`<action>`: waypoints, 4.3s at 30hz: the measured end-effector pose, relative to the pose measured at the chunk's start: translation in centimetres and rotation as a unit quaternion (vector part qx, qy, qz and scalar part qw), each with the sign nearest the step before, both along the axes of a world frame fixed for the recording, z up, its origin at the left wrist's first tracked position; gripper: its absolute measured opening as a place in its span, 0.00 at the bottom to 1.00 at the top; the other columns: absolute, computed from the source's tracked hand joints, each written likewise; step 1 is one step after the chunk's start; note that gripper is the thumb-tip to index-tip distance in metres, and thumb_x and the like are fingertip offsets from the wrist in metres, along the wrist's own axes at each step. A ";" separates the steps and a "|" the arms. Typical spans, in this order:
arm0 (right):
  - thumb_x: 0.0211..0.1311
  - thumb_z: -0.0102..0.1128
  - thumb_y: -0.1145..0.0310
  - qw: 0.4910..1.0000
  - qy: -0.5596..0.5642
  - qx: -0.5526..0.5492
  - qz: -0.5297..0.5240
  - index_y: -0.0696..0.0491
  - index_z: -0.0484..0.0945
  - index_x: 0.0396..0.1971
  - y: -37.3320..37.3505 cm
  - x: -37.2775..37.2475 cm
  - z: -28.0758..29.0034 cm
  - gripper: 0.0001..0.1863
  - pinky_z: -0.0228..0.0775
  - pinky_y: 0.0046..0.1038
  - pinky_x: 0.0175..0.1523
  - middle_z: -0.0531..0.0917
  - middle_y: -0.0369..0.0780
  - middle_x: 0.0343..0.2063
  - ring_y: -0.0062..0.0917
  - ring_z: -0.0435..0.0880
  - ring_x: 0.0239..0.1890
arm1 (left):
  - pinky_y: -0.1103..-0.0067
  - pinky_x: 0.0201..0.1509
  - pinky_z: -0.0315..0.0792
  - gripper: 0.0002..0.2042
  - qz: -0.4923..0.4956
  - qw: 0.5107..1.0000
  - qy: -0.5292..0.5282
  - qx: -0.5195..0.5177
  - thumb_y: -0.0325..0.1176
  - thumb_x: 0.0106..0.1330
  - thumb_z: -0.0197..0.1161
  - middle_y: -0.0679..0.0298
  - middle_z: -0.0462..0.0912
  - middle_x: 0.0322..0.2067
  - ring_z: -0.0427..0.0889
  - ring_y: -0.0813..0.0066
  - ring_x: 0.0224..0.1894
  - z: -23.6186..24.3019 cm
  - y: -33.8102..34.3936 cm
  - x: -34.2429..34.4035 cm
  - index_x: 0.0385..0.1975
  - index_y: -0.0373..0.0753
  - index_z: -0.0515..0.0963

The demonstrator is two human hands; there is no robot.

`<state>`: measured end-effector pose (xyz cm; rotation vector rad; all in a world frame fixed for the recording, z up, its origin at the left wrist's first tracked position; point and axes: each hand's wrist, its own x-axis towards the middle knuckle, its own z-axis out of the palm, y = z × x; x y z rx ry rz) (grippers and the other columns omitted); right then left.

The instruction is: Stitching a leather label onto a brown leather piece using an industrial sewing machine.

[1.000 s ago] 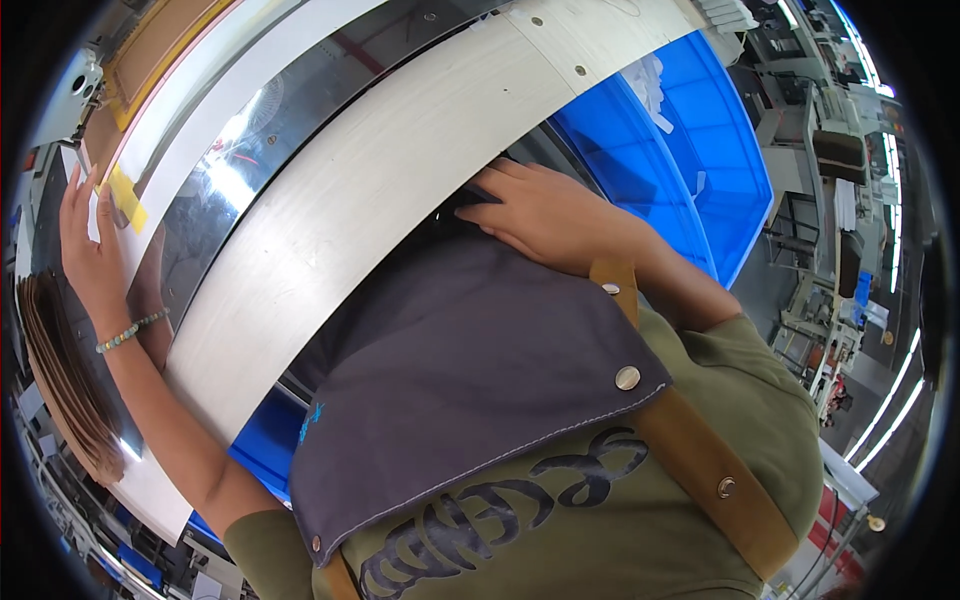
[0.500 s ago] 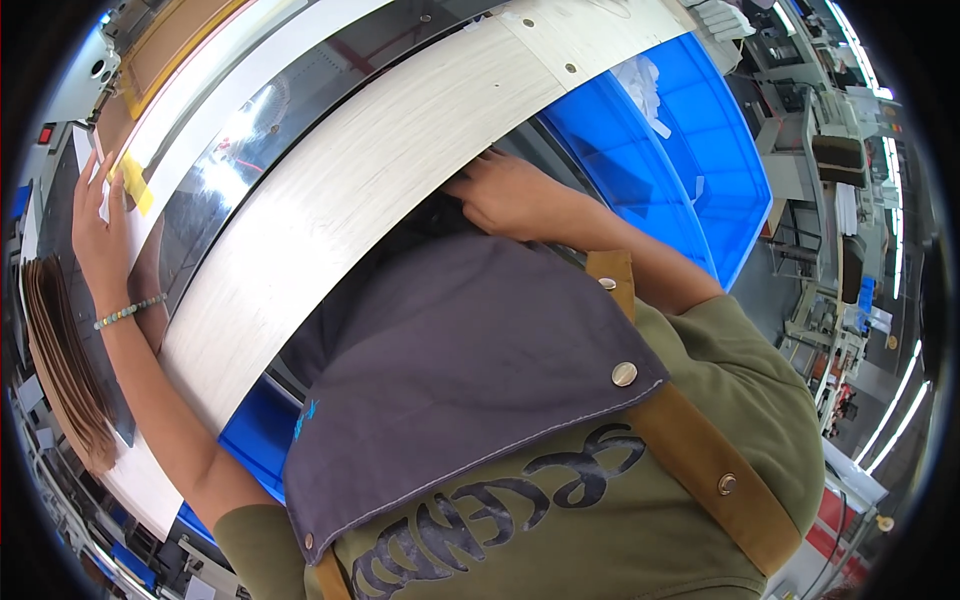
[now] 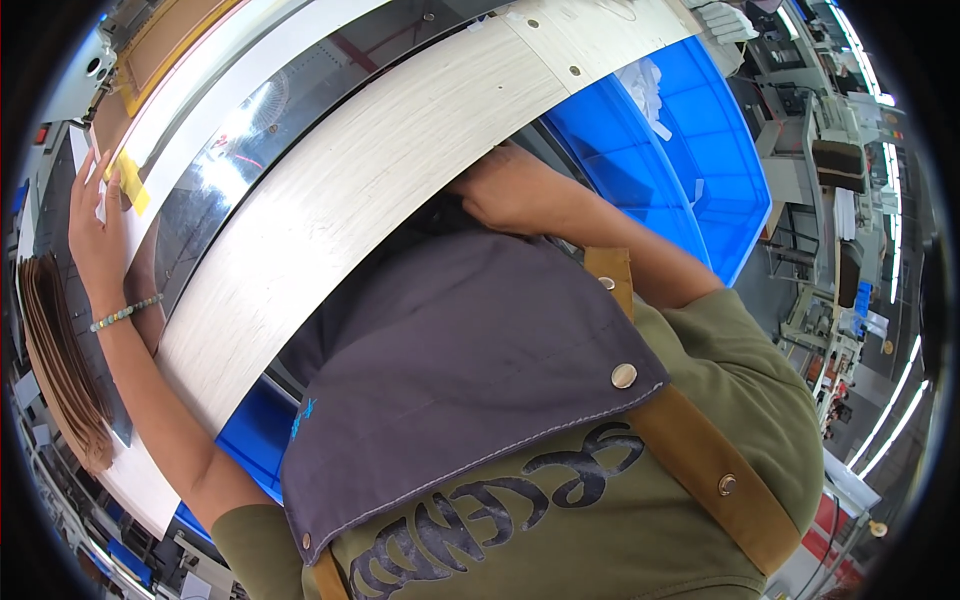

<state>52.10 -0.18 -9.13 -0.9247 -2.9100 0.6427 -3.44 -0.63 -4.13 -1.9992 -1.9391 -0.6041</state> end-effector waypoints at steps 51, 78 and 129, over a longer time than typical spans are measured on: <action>0.79 0.49 0.71 0.476 0.390 -0.354 0.704 0.52 0.88 0.45 22.5 1.2 24.2 0.15 0.80 0.40 0.62 0.89 0.43 0.51 0.31 0.89 0.53 | 0.64 0.71 0.73 0.18 0.020 0.997 -0.077 -0.023 0.27 0.73 0.66 0.52 0.84 0.63 0.82 0.53 0.66 3.3 0.5 4.9 0.61 0.35 0.83; 0.80 0.52 0.46 0.985 0.023 0.166 0.032 0.52 0.63 0.80 28.4 -12.1 8.9 0.38 0.36 0.48 0.88 0.62 0.39 0.83 0.38 0.50 0.86 | 0.59 0.83 0.54 0.31 0.091 0.980 -0.033 -0.176 0.37 0.74 0.60 0.58 0.65 0.81 0.59 0.49 0.83 3.9 0.1 3.9 0.79 0.41 0.68; 0.71 0.72 0.62 0.963 0.128 -0.021 -0.237 0.55 0.85 0.41 43.4 10.2 11.8 0.11 0.73 0.26 0.52 0.85 0.34 0.37 0.17 0.81 0.42 | 0.59 0.78 0.67 0.20 0.139 0.983 -0.085 -0.087 0.32 0.80 0.62 0.54 0.77 0.73 0.74 0.51 0.75 7.8 -3.1 -0.5 0.69 0.37 0.78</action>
